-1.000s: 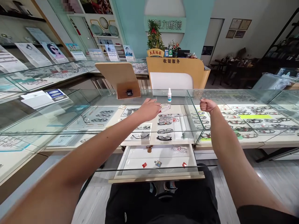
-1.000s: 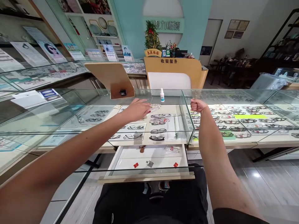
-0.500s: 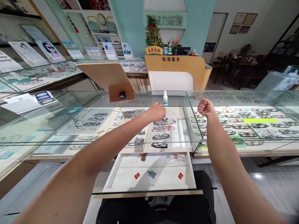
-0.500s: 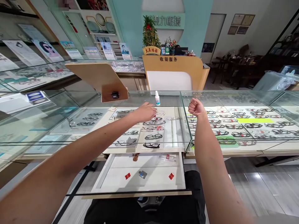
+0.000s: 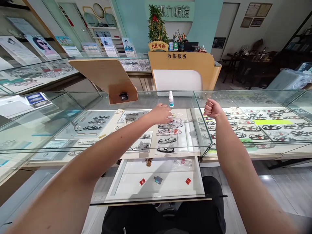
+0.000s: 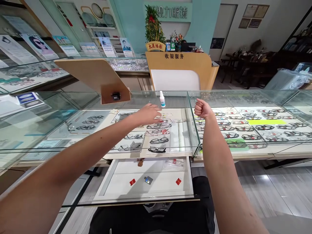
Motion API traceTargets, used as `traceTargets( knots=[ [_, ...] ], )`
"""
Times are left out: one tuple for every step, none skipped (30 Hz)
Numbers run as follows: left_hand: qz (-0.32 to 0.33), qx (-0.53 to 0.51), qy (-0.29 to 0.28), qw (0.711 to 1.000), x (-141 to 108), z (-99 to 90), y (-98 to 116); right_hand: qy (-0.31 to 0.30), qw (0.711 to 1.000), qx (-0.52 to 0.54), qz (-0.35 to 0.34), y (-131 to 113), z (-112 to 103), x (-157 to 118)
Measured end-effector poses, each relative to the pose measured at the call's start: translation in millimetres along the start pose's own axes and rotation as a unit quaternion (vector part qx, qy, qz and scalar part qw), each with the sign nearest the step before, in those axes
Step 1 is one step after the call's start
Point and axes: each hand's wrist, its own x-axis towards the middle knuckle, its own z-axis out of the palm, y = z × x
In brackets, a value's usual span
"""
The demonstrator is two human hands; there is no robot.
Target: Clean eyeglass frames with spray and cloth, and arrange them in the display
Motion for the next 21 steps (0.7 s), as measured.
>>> traceTargets(
  knots=[
    [-0.001, 0.010, 0.004, 1.000, -2.3, -7.4, 4.9, 0.003, 1.000, 0.002, 0.000, 0.0, 1.0, 0.1],
    [-0.006, 0.015, 0.020, 1.000, -5.8, -14.9, 13.2, 0.006, 1.000, 0.004, -0.001, 0.1, 1.7, 0.4],
    [-0.013, 0.009, 0.044, 0.999, -11.1, -21.9, 25.6, 0.008, 1.000, 0.007, -0.001, 0.2, 2.1, 0.8],
    [-0.016, -0.006, 0.068, 0.998, -18.3, -27.4, 42.2, 0.011, 1.000, 0.010, 0.000, 0.3, 2.2, 1.4],
    [-0.016, -0.042, 0.089, 0.995, -27.7, -30.7, 62.6, 0.014, 1.000, 0.013, -0.001, 0.5, 1.9, 2.2],
    [-0.010, -0.101, 0.086, 0.991, -39.0, -30.8, 85.9, 0.017, 1.000, 0.017, -0.001, 0.7, 1.4, 3.0],
    [0.002, -0.172, 0.062, 0.983, -51.7, -27.3, 110.9, 0.020, 1.000, 0.020, -0.003, 1.0, 0.7, 4.0],
    [0.028, -0.240, 0.019, 0.970, -65.0, -19.8, 135.8, 0.022, 0.999, 0.025, -0.007, 1.2, -0.1, 5.0],
    [0.071, -0.287, -0.034, 0.955, -77.7, -8.4, 158.9, 0.025, 0.999, 0.033, -0.012, 1.4, -1.0, 6.0],
    [0.123, -0.308, -0.081, 0.940, -88.3, 6.3, 178.8, 0.027, 0.999, 0.044, -0.018, 1.5, -1.8, 6.9],
    [0.154, -0.314, -0.116, 0.930, -95.8, 23.7, 194.4, 0.030, 0.998, 0.056, -0.024, 1.5, -2.5, 7.8],
    [0.164, -0.318, -0.150, 0.922, -99.1, 42.6, 205.1, 0.033, 0.997, 0.070, -0.028, 1.4, -3.2, 8.6],
    [0.149, -0.321, -0.179, 0.918, -97.7, 62.2, 210.9, 0.036, 0.995, 0.082, -0.031, 1.3, -3.9, 9.4],
    [0.117, -0.324, -0.196, 0.918, -91.7, 81.3, 212.1, 0.040, 0.994, 0.092, -0.033, 1.2, -4.4, 10.2],
    [0.074, -0.317, -0.197, 0.925, -81.4, 99.2, 209.6, 0.043, 0.994, 0.098, -0.034, 1.1, -4.8, 11.2],
    [0.050, -0.312, -0.192, 0.929, -67.8, 115.2, 204.3, 0.047, 0.993, 0.100, -0.037, 1.2, -5.1, 12.4],
    [0.032, -0.310, -0.183, 0.933, -51.9, 129.1, 196.9, 0.051, 0.993, 0.101, -0.039, 1.6, -5.2, 13.8],
    [0.013, -0.307, -0.172, 0.936, -34.8, 140.5, 188.5, 0.057, 0.992, 0.099, -0.044, 2.3, -5.1, 15.6],
    [-0.007, -0.299, -0.160, 0.941, -17.5, 149.6, 179.6, 0.064, 0.992, 0.097, -0.049, 3.5, -4.9, 17.7],
    [-0.025, -0.291, -0.141, 0.946, -0.7, 156.5, 170.8, 0.072, 0.991, 0.094, -0.054, 5.0, -4.5, 20.0],
    [-0.042, -0.281, -0.117, 0.952, 14.8, 161.5, 162.2, 0.080, 0.991, 0.091, -0.058, 6.9, -4.1, 22.5]
  ],
)
